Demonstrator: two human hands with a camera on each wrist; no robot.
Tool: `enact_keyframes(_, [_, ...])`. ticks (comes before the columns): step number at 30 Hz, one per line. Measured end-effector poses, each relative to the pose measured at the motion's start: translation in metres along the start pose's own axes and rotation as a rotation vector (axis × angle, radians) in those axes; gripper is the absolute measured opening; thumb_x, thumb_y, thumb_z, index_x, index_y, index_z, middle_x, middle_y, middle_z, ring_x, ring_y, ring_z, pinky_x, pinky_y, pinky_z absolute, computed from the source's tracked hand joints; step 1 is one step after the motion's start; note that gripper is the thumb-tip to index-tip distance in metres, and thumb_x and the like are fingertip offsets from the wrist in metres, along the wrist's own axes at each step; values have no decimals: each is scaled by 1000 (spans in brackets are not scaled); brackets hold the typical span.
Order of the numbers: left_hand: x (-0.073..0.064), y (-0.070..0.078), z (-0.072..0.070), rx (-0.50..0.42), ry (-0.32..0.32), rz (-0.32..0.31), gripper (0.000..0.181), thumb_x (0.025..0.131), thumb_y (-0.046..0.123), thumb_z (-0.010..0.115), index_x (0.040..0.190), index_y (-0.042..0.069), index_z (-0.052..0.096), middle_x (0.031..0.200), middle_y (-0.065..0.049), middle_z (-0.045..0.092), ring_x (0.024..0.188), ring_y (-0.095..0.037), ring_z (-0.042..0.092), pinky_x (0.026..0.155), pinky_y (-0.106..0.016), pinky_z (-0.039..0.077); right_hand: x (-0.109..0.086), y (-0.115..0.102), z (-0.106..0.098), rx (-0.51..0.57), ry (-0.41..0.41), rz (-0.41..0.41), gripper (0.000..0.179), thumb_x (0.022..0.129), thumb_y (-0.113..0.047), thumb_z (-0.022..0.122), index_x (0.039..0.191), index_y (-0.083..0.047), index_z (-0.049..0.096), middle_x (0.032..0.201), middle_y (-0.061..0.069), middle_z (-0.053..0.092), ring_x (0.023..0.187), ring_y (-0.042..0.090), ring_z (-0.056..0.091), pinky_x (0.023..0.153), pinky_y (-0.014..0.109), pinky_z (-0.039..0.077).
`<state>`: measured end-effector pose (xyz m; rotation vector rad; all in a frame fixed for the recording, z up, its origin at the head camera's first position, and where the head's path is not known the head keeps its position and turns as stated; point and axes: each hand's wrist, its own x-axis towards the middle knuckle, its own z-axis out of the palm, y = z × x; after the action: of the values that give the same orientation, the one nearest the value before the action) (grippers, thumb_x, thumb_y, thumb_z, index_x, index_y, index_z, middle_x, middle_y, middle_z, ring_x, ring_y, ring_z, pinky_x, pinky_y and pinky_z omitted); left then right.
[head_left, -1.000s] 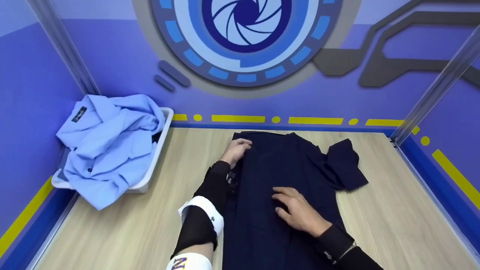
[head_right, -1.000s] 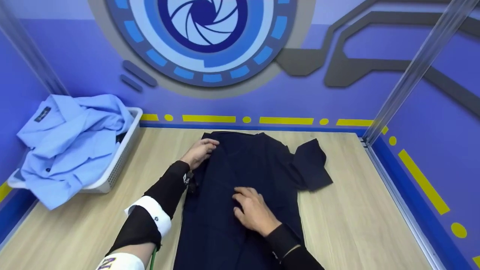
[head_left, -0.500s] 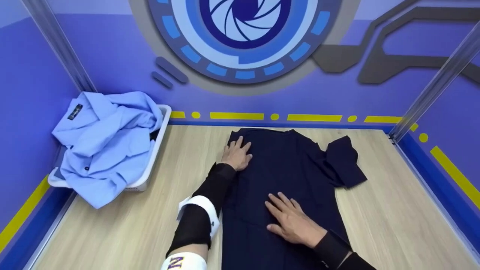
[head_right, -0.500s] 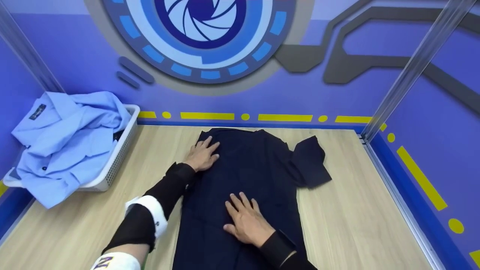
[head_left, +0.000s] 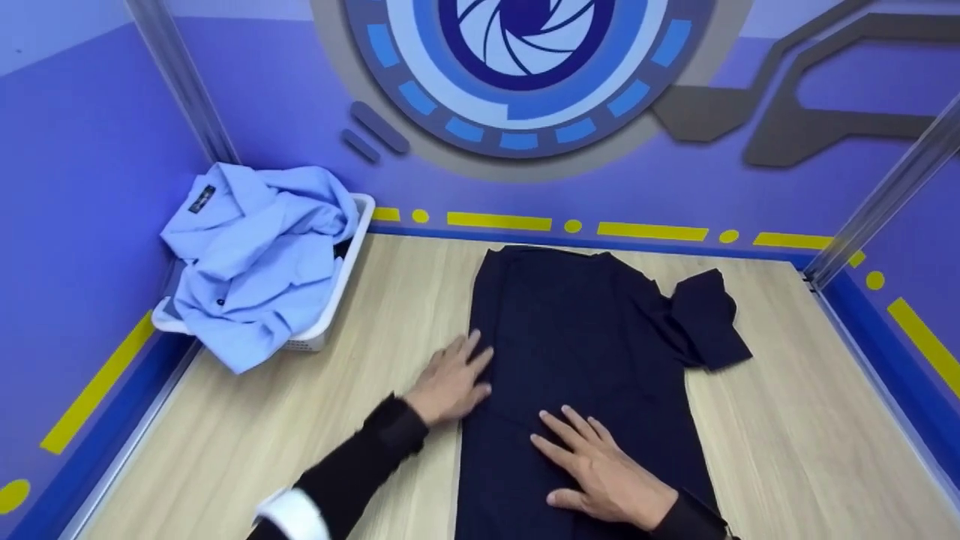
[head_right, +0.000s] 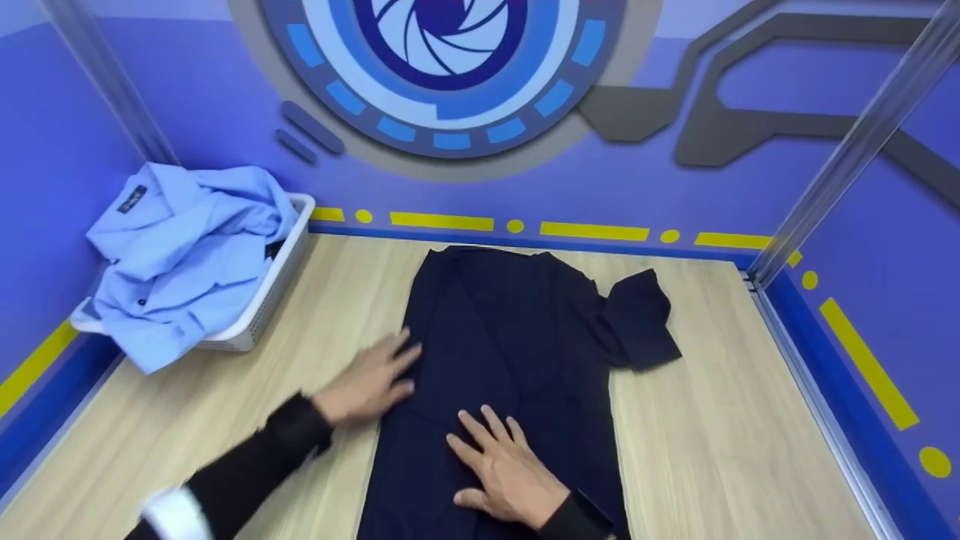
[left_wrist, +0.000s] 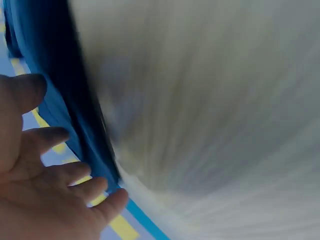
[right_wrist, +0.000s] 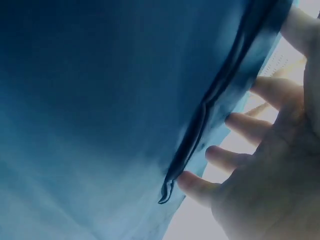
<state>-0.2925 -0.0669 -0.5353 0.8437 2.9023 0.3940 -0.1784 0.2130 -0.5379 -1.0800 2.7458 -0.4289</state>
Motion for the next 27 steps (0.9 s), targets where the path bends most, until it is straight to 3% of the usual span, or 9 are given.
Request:
enact_keyframes(2, [-24,12,8,97,0,36,61,105,35,59,157,7,43,168,-18,27,153,-38,28,117,-56,34,-4,-1,2,7,-25,9,73,99,-57,59,157,-16,45,167,16,30,152,48,26,109,73,32])
enact_keyframes(6, [-64,32,18,242,84,177,63,101,33,66,153,4,47,164,-17,36,149,-33,39,113,-49,42,-9,-4,5,29,-50,7,77,97,-59,60,158,-17,43,168,14,28,152,46,26,110,73,31])
enact_keyframes(8, [-80,42,19,245,115,272,65,99,36,68,152,3,49,162,-18,39,148,-32,41,113,-47,43,-11,-5,6,32,-42,-8,79,96,-61,61,158,-16,44,168,14,29,151,47,28,110,72,32])
enact_keyframes(11, [-99,56,21,198,71,372,77,95,52,69,154,7,47,163,-18,36,149,-36,39,115,-48,41,-14,-5,4,28,17,-35,81,92,-60,66,156,-14,47,166,15,33,149,48,32,109,71,35])
enact_keyframes(14, [-109,64,24,163,-15,383,96,85,69,69,158,12,43,165,-20,31,149,-42,35,116,-51,39,-16,3,-1,-5,167,-15,79,89,-52,75,150,-8,53,159,20,42,143,53,38,105,72,37])
enact_keyframes(18, [-115,68,27,148,-91,346,107,75,75,71,160,17,40,166,-22,27,150,-48,30,117,-53,37,-22,28,-10,-51,303,238,77,86,-40,81,147,0,54,155,28,43,139,60,37,101,79,35])
enact_keyframes(20, [-118,70,26,153,-105,340,108,74,76,70,160,17,39,166,-23,27,150,-49,29,117,-54,37,-29,41,-13,-40,260,388,80,87,-41,80,150,-1,50,158,29,37,141,62,31,101,81,31])
enact_keyframes(22, [-121,71,25,165,-117,343,109,75,77,69,160,16,39,165,-24,28,149,-49,30,117,-54,37,-34,49,-13,-15,197,463,83,89,-47,77,153,-3,47,161,30,32,143,63,26,102,82,28])
enact_keyframes(27, [-129,66,20,182,-147,348,111,72,77,72,158,15,41,164,-24,30,148,-51,33,113,-56,41,-37,49,-8,41,98,464,86,92,-57,71,155,-5,45,163,28,30,144,63,25,103,81,28])
